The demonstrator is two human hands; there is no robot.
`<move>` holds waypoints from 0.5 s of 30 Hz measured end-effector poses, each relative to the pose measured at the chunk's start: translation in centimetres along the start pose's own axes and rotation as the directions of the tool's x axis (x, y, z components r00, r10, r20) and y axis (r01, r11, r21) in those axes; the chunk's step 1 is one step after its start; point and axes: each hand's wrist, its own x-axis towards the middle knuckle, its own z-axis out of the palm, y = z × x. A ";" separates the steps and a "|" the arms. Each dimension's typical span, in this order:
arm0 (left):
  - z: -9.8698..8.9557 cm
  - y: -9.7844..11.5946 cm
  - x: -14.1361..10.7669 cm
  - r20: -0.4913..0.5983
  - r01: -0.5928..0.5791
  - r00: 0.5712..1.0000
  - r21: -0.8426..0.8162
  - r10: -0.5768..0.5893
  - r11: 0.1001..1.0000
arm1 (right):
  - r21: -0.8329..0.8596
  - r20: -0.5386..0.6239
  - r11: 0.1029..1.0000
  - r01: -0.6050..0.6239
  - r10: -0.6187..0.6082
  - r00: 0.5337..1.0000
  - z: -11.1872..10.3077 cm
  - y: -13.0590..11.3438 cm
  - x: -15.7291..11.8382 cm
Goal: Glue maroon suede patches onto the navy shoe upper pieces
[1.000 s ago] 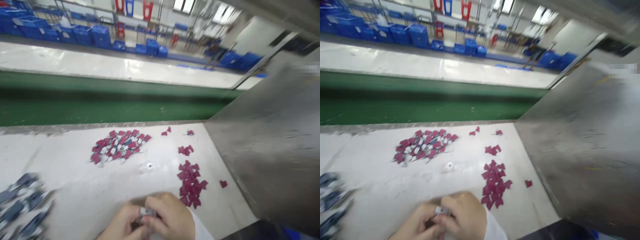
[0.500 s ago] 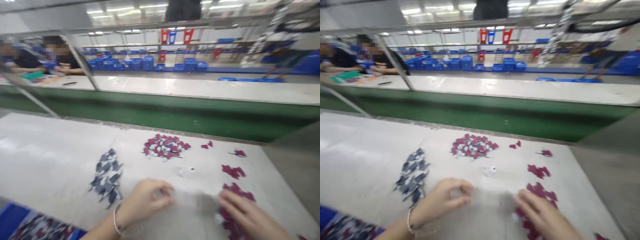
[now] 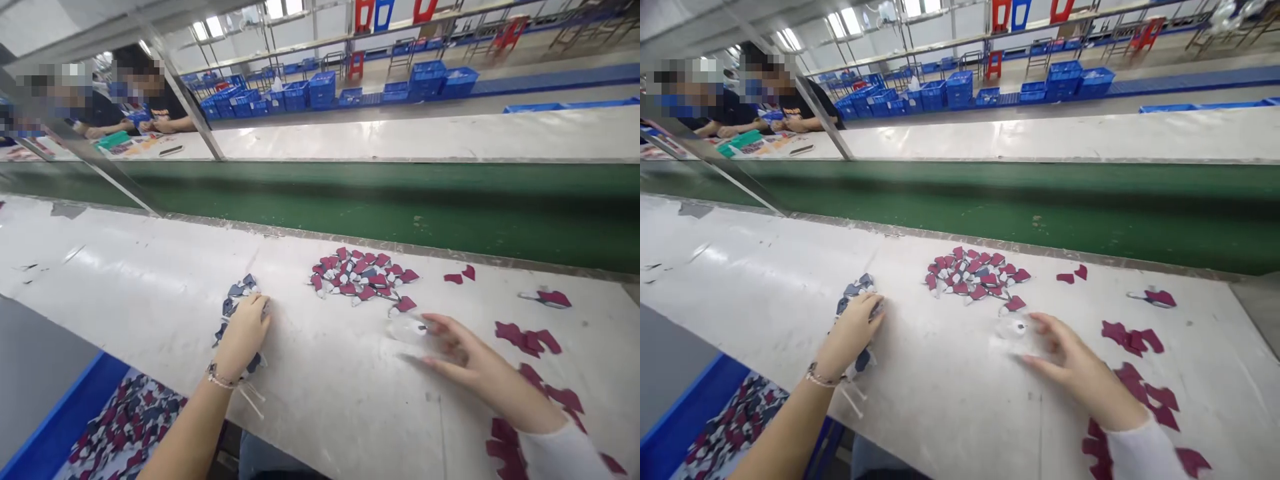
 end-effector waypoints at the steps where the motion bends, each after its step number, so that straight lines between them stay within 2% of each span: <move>1: 0.0 0.2 0.2 0.006 -0.016 1.000 -0.025 0.016 1.000 | 0.037 0.008 0.999 0.019 -0.019 1.000 0.8 -0.4 0.0; 3: -0.2 1.0 0.5 0.016 -0.057 0.998 -0.082 0.058 0.995 | 0.108 0.013 0.993 0.041 -0.042 0.999 2.0 -1.2 0.2; 5: -0.5 2.5 0.6 0.025 -0.101 0.994 -0.145 0.106 0.984 | 0.180 0.034 0.983 0.045 -0.052 0.998 2.3 -1.9 0.1; 7: -0.7 4.6 0.4 0.069 -0.116 0.986 -0.357 0.150 0.927 | 0.258 0.055 0.965 0.040 -0.056 0.997 1.5 -2.4 -0.9; 8: -0.7 5.7 0.3 0.123 -0.084 0.976 -0.547 0.179 0.833 | 0.294 0.059 0.955 0.038 -0.057 0.997 0.9 -2.5 -1.6; 10: -0.2 8.1 0.2 0.261 0.094 0.923 -0.865 0.282 0.493 | 0.359 0.040 0.932 0.050 -0.069 0.997 -0.6 -2.4 -3.1; 11: 0.3 9.2 0.2 0.327 0.215 0.877 -0.922 0.352 0.322 | 0.380 0.022 0.923 0.061 -0.075 0.997 -1.3 -2.2 -3.8; 12: 1.0 10.2 0.3 0.372 0.317 0.831 -0.928 0.414 0.198 | 0.404 -0.001 0.911 0.079 -0.085 0.996 -1.9 -2.0 -4.3; 13: 1.7 11.1 0.5 0.403 0.395 0.790 -0.911 0.462 0.119 | 0.436 -0.030 0.894 0.100 -0.097 0.995 -2.4 -1.7 -4.7; 15: 3.3 12.3 0.8 0.429 0.477 0.745 -0.878 0.511 0.042 | 0.507 -0.085 0.850 0.140 -0.112 0.990 -3.0 -1.2 -5.0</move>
